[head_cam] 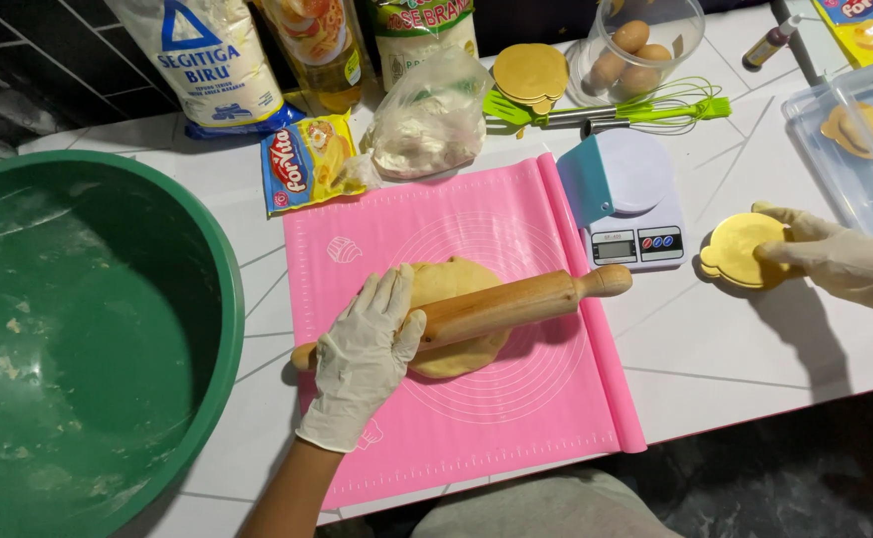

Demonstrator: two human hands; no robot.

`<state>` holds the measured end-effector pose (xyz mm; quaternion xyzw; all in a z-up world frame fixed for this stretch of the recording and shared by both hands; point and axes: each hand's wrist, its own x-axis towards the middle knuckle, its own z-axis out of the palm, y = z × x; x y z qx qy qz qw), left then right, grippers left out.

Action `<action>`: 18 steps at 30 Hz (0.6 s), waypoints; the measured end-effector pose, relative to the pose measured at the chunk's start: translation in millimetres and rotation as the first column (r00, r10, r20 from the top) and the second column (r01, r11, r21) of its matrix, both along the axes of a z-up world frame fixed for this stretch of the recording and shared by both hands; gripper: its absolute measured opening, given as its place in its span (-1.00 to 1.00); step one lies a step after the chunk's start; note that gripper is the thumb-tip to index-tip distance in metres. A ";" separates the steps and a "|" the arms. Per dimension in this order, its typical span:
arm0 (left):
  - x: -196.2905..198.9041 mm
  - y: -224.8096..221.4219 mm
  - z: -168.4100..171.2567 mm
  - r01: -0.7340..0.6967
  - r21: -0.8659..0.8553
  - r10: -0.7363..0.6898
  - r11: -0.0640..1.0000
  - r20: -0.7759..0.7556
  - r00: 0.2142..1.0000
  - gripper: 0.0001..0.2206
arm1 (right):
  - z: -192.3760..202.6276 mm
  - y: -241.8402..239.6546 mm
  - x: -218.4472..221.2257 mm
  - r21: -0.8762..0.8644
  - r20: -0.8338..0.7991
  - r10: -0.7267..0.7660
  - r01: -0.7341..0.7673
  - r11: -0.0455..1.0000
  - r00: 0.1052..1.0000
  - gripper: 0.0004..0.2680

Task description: The person is preparing dough by kneading it briefly and then rolling it out into a flat sheet using a rolling pin on a silicone mat.

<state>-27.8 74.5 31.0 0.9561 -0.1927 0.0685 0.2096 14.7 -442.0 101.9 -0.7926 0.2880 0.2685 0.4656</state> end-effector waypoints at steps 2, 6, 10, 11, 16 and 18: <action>0.0 -0.7 0.7 -0.043 0.033 0.044 0.999 -0.026 0.999 -0.39 | -41.1 -53.8 4.8 0.152 0.207 -0.043 0.012 0.988 0.977 -0.62; -0.7 0.6 -2.0 -0.022 -0.010 0.023 1.000 0.038 0.999 -0.41 | -74.6 -116.6 34.9 0.280 0.356 -0.017 -0.089 0.956 0.934 -0.89; 0.5 0.4 -3.8 -0.029 0.034 0.028 0.999 0.031 0.999 -0.41 | -28.1 -71.7 85.0 0.283 0.597 -0.038 -0.166 0.945 0.801 -0.77; 1.4 0.4 -4.4 -0.019 0.037 0.018 0.999 0.018 1.000 -0.41 | -6.9 -48.2 96.7 0.244 0.611 0.017 -0.209 0.947 0.791 -0.73; 3.7 -1.0 -9.0 -0.012 0.076 0.008 0.997 0.055 0.998 -0.40 | 61.3 86.0 157.6 -0.198 0.603 0.355 -0.297 0.934 0.715 -0.82; 4.6 -1.4 -5.9 -0.026 0.092 0.022 0.995 0.048 0.999 -0.39 | 68.2 125.8 187.2 -0.036 0.610 0.294 -0.346 0.938 0.736 -0.75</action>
